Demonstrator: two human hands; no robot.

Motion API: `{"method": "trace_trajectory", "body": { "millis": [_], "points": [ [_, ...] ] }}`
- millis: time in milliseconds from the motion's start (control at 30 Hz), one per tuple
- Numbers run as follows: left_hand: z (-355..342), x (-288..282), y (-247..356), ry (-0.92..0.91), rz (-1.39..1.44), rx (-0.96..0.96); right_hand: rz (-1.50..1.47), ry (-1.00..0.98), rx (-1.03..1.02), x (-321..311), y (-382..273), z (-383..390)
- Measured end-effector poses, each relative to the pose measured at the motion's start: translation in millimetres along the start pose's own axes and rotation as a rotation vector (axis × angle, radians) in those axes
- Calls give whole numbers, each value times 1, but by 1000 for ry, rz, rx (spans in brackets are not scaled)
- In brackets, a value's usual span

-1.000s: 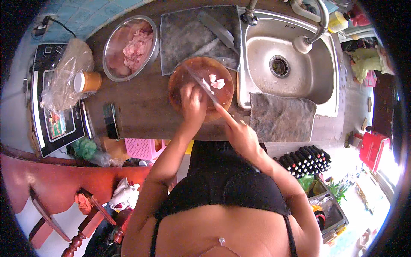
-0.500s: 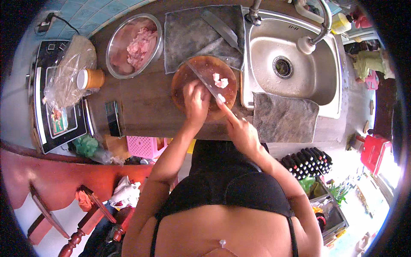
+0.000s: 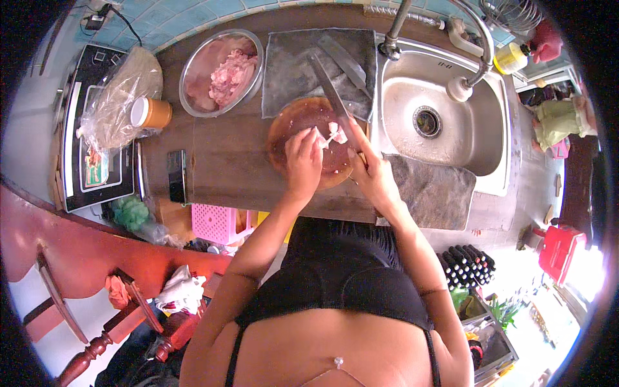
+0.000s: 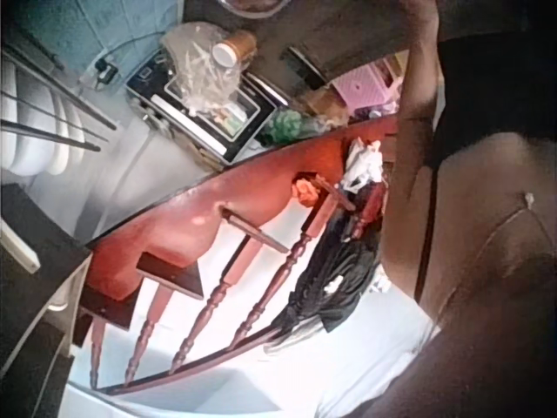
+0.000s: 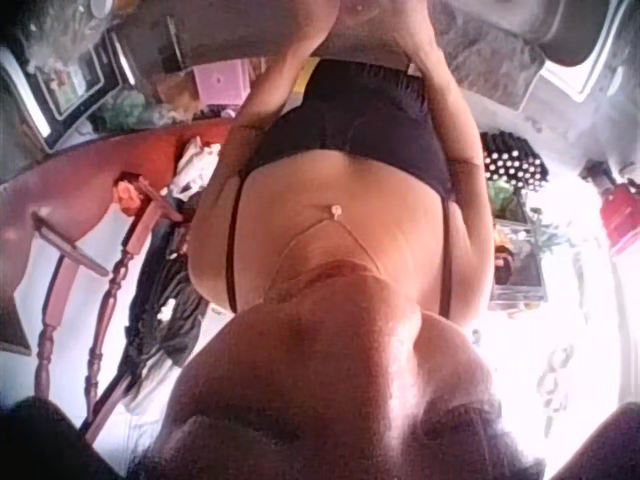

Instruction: The person slices raw meat into smaller pieces on a wooden cutting board with a large knife, then transfers the sliced pieces into a metal bowl and selects another piece of meat to continue.

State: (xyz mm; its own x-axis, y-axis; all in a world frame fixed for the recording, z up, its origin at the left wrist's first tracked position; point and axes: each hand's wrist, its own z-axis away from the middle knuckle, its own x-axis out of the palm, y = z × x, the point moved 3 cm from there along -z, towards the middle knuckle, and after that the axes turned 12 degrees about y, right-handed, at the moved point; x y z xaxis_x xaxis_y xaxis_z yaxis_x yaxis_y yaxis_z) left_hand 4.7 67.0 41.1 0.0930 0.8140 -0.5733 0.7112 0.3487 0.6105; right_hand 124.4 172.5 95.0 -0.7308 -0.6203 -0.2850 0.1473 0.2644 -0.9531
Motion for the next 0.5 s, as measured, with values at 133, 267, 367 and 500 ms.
{"method": "trace_trajectory", "body": {
  "millis": [133, 267, 367, 500],
  "points": [
    [3, 1, 1, 33, -29, -59, 184, -94, 81, -5, 5, 32],
    [6, 4, 1, -6, -35, -30, 516, -241, 106, 3, 11, 67],
    [7, 4, 2, -42, -72, -46, 543, -258, 139, -1, 5, 78],
    [8, 4, 0, -70, -91, -66, 439, -304, 230, -8, 4, 91]
  ]
}}
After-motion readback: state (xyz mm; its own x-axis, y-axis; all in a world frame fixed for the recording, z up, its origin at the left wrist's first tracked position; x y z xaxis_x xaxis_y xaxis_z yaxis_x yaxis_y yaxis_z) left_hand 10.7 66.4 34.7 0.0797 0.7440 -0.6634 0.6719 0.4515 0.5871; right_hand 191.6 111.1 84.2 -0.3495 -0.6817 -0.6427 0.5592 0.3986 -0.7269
